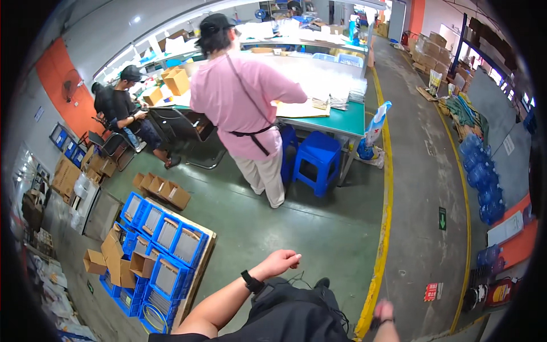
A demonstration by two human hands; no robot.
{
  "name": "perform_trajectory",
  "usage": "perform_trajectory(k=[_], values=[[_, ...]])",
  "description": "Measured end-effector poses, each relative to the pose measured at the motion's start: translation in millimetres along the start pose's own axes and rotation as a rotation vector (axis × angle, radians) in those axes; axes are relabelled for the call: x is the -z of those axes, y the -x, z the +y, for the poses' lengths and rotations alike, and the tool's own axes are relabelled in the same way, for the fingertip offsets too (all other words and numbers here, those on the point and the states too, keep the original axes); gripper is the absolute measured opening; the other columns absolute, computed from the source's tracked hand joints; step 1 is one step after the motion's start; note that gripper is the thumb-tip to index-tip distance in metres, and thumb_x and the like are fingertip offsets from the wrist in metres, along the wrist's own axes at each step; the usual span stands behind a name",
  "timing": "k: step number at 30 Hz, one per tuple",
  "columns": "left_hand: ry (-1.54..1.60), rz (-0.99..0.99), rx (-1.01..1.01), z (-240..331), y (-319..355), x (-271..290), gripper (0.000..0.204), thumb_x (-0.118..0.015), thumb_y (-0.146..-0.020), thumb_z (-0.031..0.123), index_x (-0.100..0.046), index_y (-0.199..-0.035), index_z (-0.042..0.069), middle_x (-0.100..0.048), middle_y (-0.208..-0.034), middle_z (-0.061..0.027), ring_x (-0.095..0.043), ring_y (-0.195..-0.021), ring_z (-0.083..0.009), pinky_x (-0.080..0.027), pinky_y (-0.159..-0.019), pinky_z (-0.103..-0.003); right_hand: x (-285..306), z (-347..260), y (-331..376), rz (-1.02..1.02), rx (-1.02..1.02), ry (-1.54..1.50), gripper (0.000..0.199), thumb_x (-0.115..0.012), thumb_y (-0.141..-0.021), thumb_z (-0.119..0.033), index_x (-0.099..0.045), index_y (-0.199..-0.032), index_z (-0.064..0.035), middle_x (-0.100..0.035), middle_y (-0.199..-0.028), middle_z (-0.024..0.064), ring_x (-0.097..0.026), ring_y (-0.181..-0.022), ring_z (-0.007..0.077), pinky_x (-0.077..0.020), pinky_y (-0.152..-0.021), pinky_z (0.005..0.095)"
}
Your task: Weighing industrial metal components on a digital scale and placing them into plastic bags.
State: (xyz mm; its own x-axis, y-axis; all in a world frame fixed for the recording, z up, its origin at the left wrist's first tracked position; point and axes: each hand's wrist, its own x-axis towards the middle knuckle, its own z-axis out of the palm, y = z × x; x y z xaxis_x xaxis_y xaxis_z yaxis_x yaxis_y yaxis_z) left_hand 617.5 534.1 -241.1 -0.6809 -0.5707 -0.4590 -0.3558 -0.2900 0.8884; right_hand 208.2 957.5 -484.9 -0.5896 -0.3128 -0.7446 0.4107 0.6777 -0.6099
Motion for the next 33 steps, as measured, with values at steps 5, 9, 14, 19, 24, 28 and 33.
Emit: perform_trajectory(k=[5,9,14,19,24,28,33], values=[[-0.074,0.141,0.016,85,-74,25,0.032,-0.051,-0.099,0.030,-0.066,-0.091,0.003,-0.067,-0.082,-0.0027,-0.059,-0.079,-0.0107,-0.048,-0.075,-0.028,-84,-367,-97,-0.218,0.604,0.075,0.025,-0.053,-0.098,-0.028,-0.062,-0.085,-0.0078,-0.058,-0.070,-0.0001,-0.052,-0.058,0.0088,-0.0409,-0.050,0.0250],[-0.015,0.158,-0.052,113,-182,47,0.032,-0.051,-0.099,0.029,-0.066,-0.089,0.003,-0.066,-0.080,-0.0017,-0.057,-0.078,-0.0100,-0.047,-0.073,-0.027,-168,-541,-105,-0.334,0.713,0.097,0.021,-0.054,-0.098,-0.022,-0.065,-0.095,-0.0048,-0.063,-0.075,-0.0002,-0.057,-0.067,0.0083,-0.0454,-0.062,0.0226],[-0.048,0.122,-0.112,168,-346,95,0.032,-0.052,-0.099,0.029,-0.065,-0.086,0.002,-0.065,-0.078,-0.0020,-0.058,-0.076,-0.0101,-0.047,-0.071,-0.027,-239,-651,-148,-0.459,0.654,0.262,0.020,-0.055,-0.098,-0.021,-0.065,-0.098,-0.0037,-0.064,-0.081,0.0003,-0.061,-0.075,0.0085,-0.0493,-0.071,0.0226],[-0.075,0.074,-0.256,250,-470,119,0.034,-0.055,-0.097,0.033,-0.065,-0.085,0.002,-0.065,-0.073,-0.0028,-0.059,-0.070,-0.0096,-0.047,-0.064,-0.027,-263,-767,-188,-0.445,0.722,0.406,0.017,-0.058,-0.095,-0.017,-0.065,-0.100,-0.0019,-0.065,-0.081,0.0006,-0.061,-0.075,0.0083,-0.0512,-0.071,0.0246],[-0.026,0.092,-0.278,302,-554,140,0.035,-0.055,-0.097,0.033,-0.064,-0.086,0.001,-0.064,-0.072,-0.0030,-0.058,-0.068,-0.0092,-0.047,-0.063,-0.026,-297,-892,-252,-0.424,0.856,0.561,0.017,-0.061,-0.092,-0.014,-0.063,-0.103,-0.0022,-0.064,-0.081,0.0011,-0.060,-0.075,0.0089,-0.0505,-0.070,0.0254],[0.051,0.193,-0.190,320,-612,158,0.035,-0.056,-0.097,0.033,-0.064,-0.087,0.000,-0.065,-0.073,-0.0039,-0.059,-0.068,-0.0099,-0.047,-0.064,-0.027,-354,-990,-343,-0.425,1.062,0.737,0.036,-0.070,-0.085,-0.018,-0.058,-0.115,-0.0023,-0.062,-0.098,0.0045,-0.059,-0.081,0.0097,-0.0501,-0.072,0.0258],[0.093,0.337,-0.054,331,-690,162,0.030,-0.055,-0.098,0.025,-0.063,-0.087,-0.001,-0.065,-0.078,-0.0037,-0.061,-0.076,-0.0103,-0.049,-0.072,-0.026,-453,-1085,-461,-0.104,1.548,0.907,0.074,-0.082,-0.070,-0.036,-0.049,-0.127,-0.0011,-0.061,-0.111,0.0175,-0.061,-0.097,0.0248,-0.0511,-0.079,0.0364]])
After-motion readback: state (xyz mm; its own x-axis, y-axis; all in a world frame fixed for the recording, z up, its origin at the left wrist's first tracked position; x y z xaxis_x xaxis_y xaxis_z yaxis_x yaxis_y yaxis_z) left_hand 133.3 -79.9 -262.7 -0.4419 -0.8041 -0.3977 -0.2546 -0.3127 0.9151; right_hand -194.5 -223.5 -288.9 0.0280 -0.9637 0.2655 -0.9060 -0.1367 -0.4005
